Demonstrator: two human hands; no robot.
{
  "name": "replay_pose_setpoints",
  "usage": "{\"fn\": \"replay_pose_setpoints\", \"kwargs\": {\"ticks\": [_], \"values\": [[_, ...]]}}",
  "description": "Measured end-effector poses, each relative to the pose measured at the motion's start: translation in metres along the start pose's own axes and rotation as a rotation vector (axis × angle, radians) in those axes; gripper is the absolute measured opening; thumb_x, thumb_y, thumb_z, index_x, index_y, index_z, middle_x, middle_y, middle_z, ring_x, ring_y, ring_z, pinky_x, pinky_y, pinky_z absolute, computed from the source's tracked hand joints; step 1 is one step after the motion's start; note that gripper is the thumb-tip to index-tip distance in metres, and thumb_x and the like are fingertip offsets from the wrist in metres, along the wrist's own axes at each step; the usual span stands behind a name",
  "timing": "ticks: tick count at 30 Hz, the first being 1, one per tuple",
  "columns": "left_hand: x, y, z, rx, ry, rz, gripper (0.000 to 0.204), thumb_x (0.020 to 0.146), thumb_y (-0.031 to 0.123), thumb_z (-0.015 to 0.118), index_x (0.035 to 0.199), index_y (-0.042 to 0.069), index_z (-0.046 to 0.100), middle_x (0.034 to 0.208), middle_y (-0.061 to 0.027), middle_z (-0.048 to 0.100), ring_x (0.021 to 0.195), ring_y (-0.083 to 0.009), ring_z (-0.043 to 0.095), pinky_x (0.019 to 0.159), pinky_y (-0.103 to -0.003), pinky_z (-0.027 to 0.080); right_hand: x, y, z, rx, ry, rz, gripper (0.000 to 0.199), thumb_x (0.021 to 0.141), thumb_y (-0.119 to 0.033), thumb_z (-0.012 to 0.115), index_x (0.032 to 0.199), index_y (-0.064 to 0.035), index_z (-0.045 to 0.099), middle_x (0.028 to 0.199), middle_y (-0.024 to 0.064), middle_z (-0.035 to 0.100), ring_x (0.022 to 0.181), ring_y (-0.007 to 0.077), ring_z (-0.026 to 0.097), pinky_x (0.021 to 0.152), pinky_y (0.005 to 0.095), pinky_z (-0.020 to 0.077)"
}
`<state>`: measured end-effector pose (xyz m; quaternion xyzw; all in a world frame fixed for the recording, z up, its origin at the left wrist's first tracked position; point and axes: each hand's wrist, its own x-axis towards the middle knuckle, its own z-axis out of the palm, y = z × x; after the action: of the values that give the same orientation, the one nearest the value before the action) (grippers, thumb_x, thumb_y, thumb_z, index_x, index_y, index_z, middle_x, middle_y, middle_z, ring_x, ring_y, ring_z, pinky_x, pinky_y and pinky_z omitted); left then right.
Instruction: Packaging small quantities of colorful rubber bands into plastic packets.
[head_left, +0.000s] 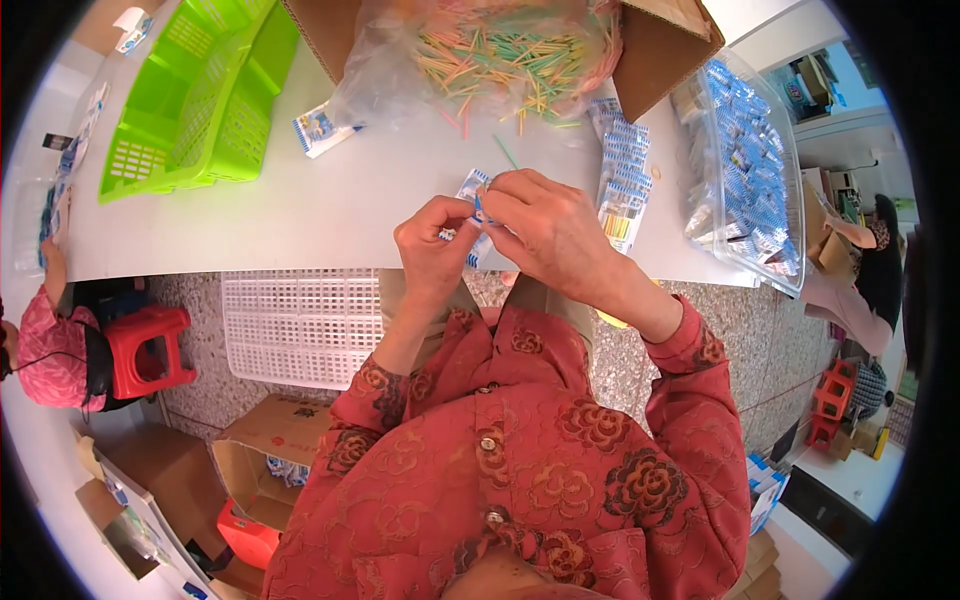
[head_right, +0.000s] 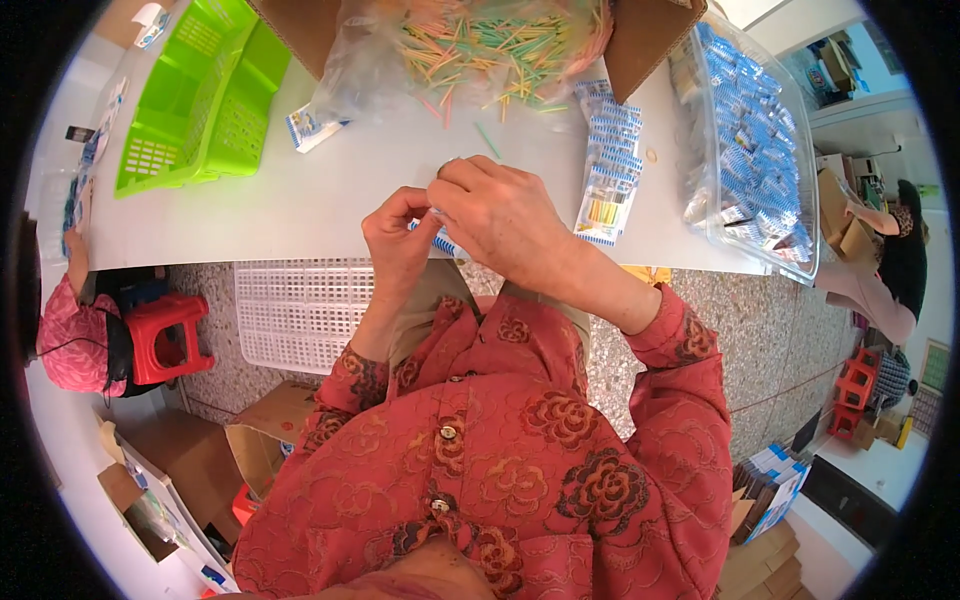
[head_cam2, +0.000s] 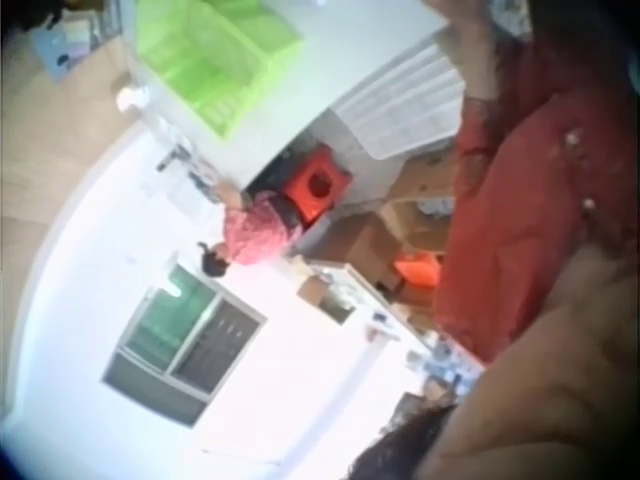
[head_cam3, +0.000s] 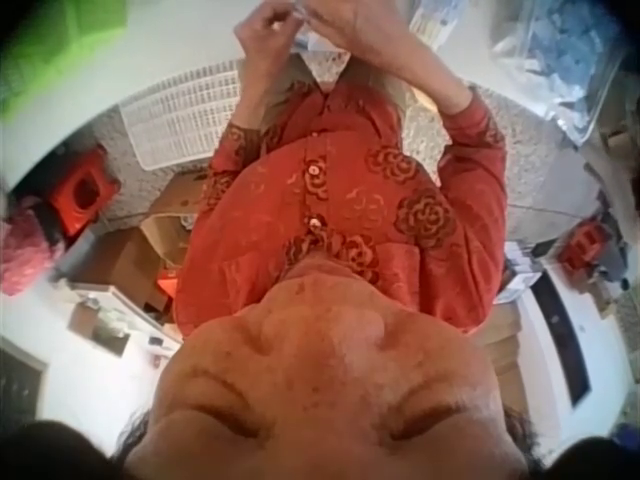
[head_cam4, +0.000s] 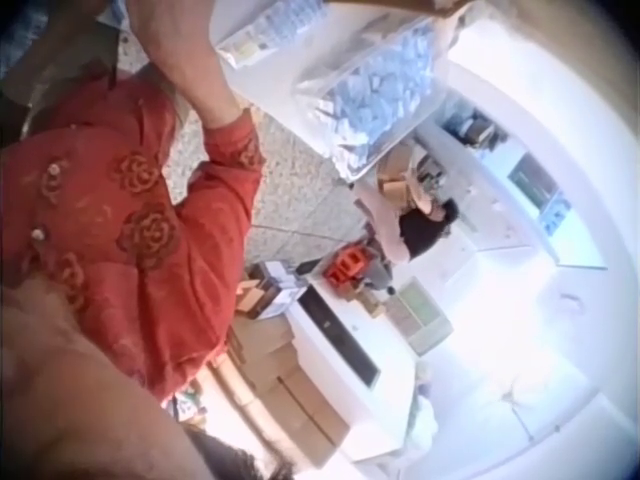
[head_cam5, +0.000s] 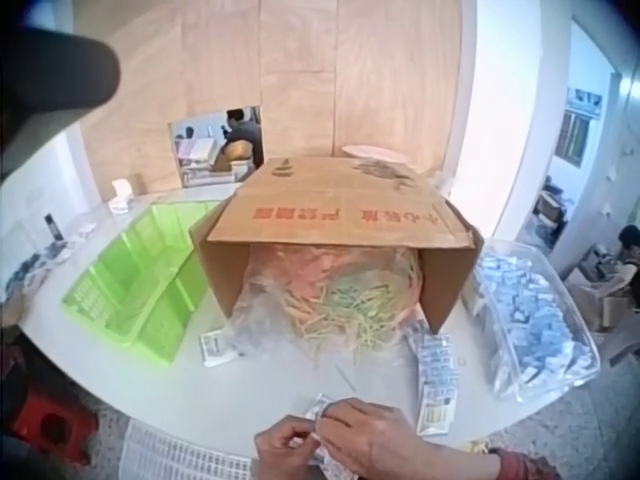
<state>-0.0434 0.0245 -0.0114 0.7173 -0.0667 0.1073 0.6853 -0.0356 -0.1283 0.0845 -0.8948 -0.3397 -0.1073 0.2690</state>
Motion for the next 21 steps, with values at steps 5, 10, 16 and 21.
{"fn": "replay_pose_setpoints", "kwargs": {"ticks": [5,10,16,21], "values": [[0.0,0.001,0.001,-0.053,0.006,-0.027,0.008,0.074,-0.004,0.065,0.081,-0.001,0.063,0.071,-0.0031,0.064,0.065,-0.0076,0.061,0.058,-0.022,0.048,0.0,-0.001,0.0,-0.03,0.028,-0.024,0.014,0.071,-0.006,0.065,0.082,-0.0052,0.057,0.081,0.0071,0.059,0.073,0.0245,0.06,0.061,0.0352,0.0494],[0.0,0.001,0.002,-0.143,-0.005,-0.073,0.007,0.075,-0.005,0.064,0.082,-0.002,0.063,0.073,-0.0009,0.064,0.066,-0.0054,0.058,0.059,-0.02,0.046,0.002,0.0,0.0,-0.073,0.088,-0.067,0.015,0.069,-0.006,0.065,0.079,-0.0068,0.054,0.075,0.0047,0.055,0.063,0.0219,0.058,0.055,0.0333,0.0478],[0.001,0.001,-0.002,-0.253,-0.042,-0.137,0.007,0.077,-0.004,0.065,0.082,-0.001,0.064,0.071,0.0023,0.061,0.064,-0.0023,0.053,0.057,-0.018,0.042,-0.001,-0.003,-0.004,-0.072,0.161,-0.103,0.017,0.071,-0.01,0.071,0.082,-0.006,0.059,0.086,0.005,0.061,0.068,0.022,0.061,0.058,0.0317,0.0488],[0.002,0.001,-0.001,-0.279,-0.068,-0.171,0.007,0.076,-0.005,0.065,0.083,0.0,0.064,0.071,0.0018,0.061,0.064,-0.0026,0.054,0.057,-0.018,0.042,-0.001,-0.002,-0.008,-0.042,0.202,-0.093,0.018,0.07,-0.009,0.072,0.083,-0.0062,0.06,0.091,0.0055,0.063,0.07,0.0222,0.063,0.057,0.031,0.0492]]}}
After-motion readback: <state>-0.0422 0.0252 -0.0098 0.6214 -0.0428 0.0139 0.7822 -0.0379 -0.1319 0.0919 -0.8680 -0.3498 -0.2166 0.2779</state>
